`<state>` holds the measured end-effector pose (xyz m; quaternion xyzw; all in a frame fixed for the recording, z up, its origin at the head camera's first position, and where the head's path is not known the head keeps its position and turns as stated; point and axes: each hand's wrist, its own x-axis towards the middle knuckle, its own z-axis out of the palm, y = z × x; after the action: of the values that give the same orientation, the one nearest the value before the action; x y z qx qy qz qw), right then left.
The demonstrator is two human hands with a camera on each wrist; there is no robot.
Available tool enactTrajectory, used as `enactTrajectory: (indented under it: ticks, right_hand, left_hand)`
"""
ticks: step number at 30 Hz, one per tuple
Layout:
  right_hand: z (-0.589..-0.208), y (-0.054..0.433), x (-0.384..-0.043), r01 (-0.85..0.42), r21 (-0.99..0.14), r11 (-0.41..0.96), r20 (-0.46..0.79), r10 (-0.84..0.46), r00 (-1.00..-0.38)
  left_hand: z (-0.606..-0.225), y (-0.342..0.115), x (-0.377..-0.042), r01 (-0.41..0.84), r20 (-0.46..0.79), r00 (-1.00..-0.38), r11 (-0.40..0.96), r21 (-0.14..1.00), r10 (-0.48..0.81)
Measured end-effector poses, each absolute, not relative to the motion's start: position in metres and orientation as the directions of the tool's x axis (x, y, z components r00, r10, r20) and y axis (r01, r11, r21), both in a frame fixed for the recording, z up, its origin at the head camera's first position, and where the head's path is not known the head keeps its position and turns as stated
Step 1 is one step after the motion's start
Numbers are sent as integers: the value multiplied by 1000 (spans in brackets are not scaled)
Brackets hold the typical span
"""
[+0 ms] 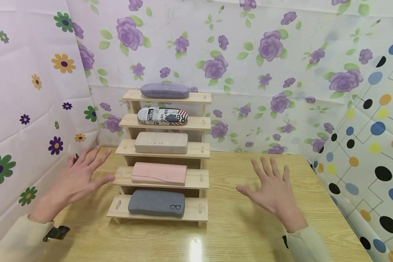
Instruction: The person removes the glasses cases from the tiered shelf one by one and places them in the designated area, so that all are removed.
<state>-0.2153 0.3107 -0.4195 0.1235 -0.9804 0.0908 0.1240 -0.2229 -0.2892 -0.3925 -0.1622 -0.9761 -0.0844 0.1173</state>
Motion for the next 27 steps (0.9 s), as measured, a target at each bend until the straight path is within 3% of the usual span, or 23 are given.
enactTrajectory:
  ticks: [11,21,27]
  right_hand:
    - [-420,284,-198,-323,-189,927,283,-263,-922]
    - [-412,256,-182,-405,-231,885,318,-325,-891]
    - [-411,241,-170,-446,-321,836,353,-332,-875]
  left_hand:
    - [-398,-277,-219,398,302,-893,898,186,333]
    - [-399,-269,-221,403,312,-901,844,353,300]
    - [-400,-267,-225,415,325,-900,801,433,291]
